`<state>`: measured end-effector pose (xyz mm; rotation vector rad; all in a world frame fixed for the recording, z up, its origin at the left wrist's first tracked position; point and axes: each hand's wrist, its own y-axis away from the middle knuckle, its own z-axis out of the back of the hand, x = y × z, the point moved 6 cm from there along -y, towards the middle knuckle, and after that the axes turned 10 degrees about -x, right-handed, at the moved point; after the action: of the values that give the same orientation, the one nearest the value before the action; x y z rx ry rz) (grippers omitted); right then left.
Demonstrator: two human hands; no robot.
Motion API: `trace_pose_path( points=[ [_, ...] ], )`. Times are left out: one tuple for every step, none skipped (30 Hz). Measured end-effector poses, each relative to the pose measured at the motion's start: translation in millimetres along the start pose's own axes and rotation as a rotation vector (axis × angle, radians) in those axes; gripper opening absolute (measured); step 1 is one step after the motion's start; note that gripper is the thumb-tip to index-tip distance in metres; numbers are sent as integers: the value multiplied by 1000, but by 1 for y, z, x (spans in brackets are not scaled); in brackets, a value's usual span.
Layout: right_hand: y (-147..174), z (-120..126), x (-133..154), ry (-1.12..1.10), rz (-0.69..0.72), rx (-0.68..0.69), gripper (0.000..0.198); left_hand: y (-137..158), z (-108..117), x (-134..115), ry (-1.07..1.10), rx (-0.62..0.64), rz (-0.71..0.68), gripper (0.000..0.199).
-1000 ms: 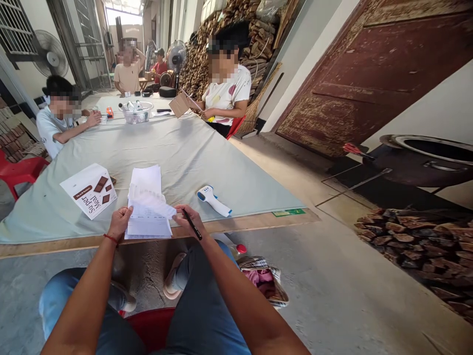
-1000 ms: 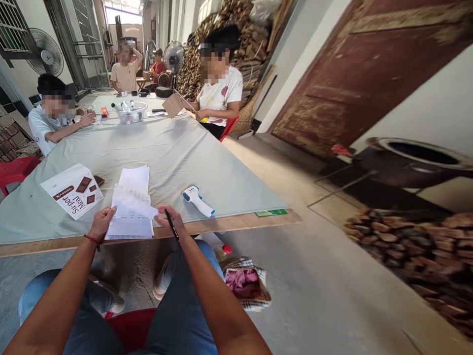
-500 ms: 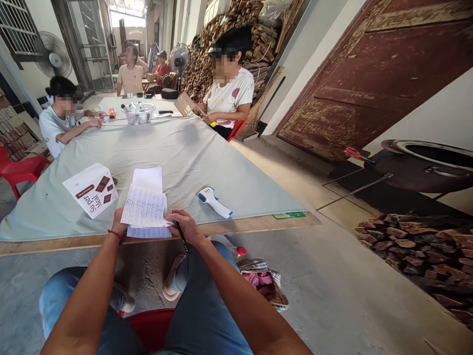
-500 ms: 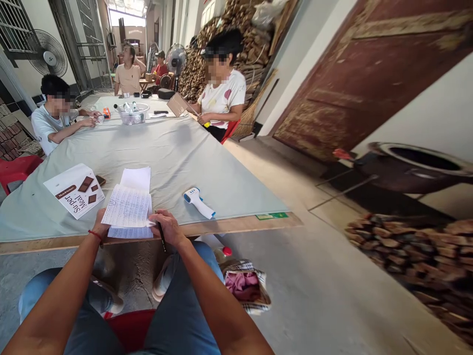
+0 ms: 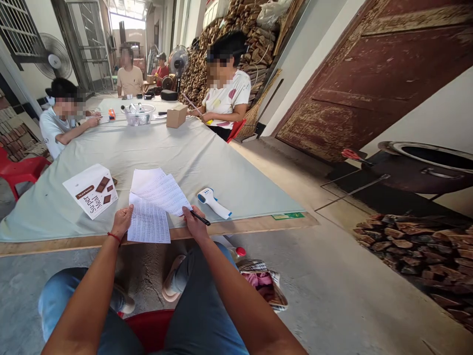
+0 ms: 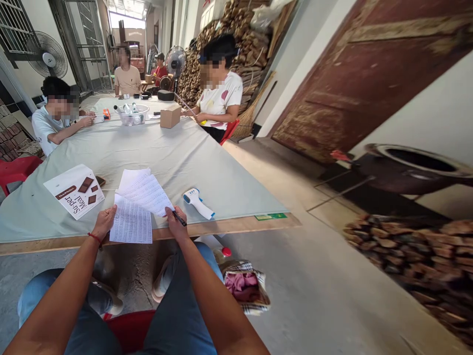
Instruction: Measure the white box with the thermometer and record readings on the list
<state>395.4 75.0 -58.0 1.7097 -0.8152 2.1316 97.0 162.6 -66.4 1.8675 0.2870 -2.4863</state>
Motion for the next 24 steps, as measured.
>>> trace_pose_path(
  points=[
    [0,1,0,-2,-4,-5,57,1,0,0,-10,6,0,45],
    [1,1,0,-4,-6,-7,58,1,0,-1,-18,11,0,46],
    [1,1,0,-5,-7,-9,58,2,0,-1,-23,14,-1,47],
    [1,1,0,-6,-8,-9,58,2,0,-1,-26,14,-3,47],
    [1,2,0,-7,-9,-9,57,3,0,-2,-26,13,-5,47],
    [2,2,0,-8,-9,-9,56,3,0,-2,-25,10,-8,47],
    [2,2,0,-9,-10,-10,56,4,-1,-2,-22,6,-13,45],
    [2,2,0,-10,-10,-11,55,4,-1,-3,-16,-2,-19,42],
    [2,2,0,-11,-11,-14,55,3,-1,-3,-6,-11,-25,37],
    [2,2,-1,-12,-11,-18,55,2,-1,-4,7,-25,-32,32],
    [2,2,-1,-12,-12,-22,54,1,0,-4,21,-42,-38,29],
    [3,2,-2,-13,-11,-26,54,-1,2,-4,36,-61,-43,30],
    [3,2,-2,-13,-11,-29,54,-2,3,-4,51,-81,-48,36],
    [3,2,-2,-13,-9,-30,54,-4,5,-3,63,-97,-52,43],
    [3,2,-2,-14,-7,-30,53,-5,7,-2,73,-108,-56,48],
    [3,3,-2,-14,-4,-29,53,-5,8,-1,80,-112,-61,50],
    [3,3,-2,-16,-2,-26,52,-5,9,0,84,-111,-69,51],
    [3,3,-1,-18,0,-22,52,-4,9,0,86,-105,-79,48],
    [3,3,-1,-20,3,-15,51,-3,9,1,84,-96,-90,44],
    [4,2,0,-23,5,-4,51,-2,8,1,80,-87,-103,40],
    [4,2,1,-25,8,11,50,-1,7,1,72,-80,-116,36],
    [4,1,2,-27,11,29,50,1,7,1,61,-76,-129,33],
    [5,0,3,-29,16,49,49,2,7,1,47,-79,-144,32],
    [6,-1,4,-30,22,71,49,4,7,0,33,-86,-160,32]
  ],
)
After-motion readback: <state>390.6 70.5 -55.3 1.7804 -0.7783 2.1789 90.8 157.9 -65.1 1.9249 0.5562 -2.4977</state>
